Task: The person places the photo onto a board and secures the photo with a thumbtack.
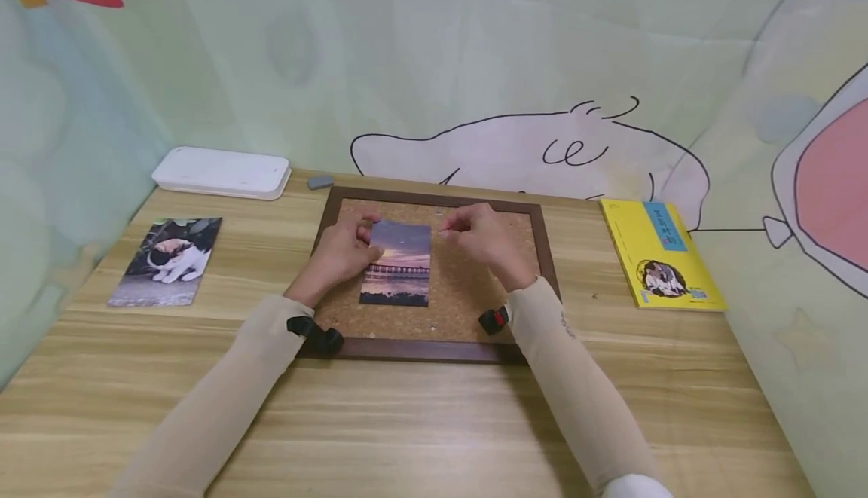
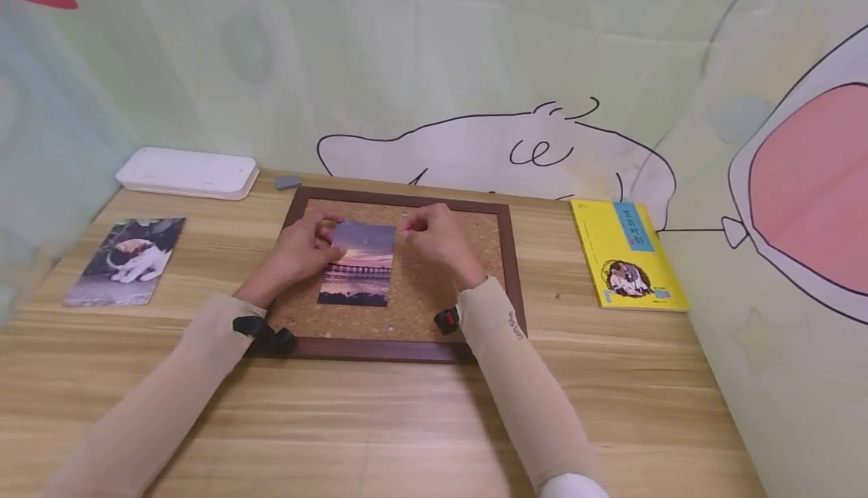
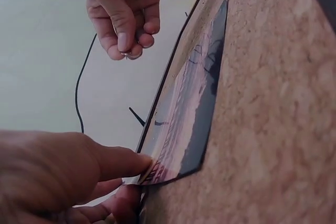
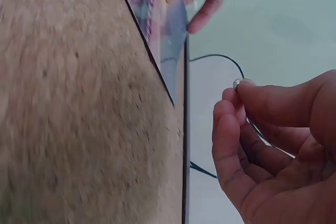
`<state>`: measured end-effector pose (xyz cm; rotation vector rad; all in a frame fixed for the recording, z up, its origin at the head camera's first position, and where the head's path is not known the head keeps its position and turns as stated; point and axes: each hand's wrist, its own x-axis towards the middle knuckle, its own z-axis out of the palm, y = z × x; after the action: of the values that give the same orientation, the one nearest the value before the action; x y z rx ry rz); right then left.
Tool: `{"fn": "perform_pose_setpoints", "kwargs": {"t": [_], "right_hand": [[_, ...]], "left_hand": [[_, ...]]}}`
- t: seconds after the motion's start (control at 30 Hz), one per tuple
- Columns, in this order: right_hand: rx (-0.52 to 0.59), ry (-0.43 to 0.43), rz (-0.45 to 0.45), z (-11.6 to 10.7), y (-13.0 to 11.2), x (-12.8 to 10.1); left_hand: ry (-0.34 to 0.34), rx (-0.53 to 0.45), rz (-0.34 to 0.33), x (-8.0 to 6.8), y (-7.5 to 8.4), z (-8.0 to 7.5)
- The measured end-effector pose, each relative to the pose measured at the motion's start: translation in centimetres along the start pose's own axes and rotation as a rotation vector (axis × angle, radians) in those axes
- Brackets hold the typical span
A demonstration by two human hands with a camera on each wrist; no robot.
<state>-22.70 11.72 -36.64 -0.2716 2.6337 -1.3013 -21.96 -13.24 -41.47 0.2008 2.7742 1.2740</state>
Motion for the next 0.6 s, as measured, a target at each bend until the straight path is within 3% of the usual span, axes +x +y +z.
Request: {"fn": "perform_pose_setpoints", "kwargs": {"t": [0.27,0.6], "right_hand": [[-0.068,-0.053,-0.037,1.7,-0.2,1.7],[-0.138,-0.114,-0.039,3.3,-0.4,4.1]], "left_hand": [[-0.008,-0.007,-0.025,0.0,0.1,0.0],[0.018,0.04,0.018,0.0,0.3,0.5]]}}
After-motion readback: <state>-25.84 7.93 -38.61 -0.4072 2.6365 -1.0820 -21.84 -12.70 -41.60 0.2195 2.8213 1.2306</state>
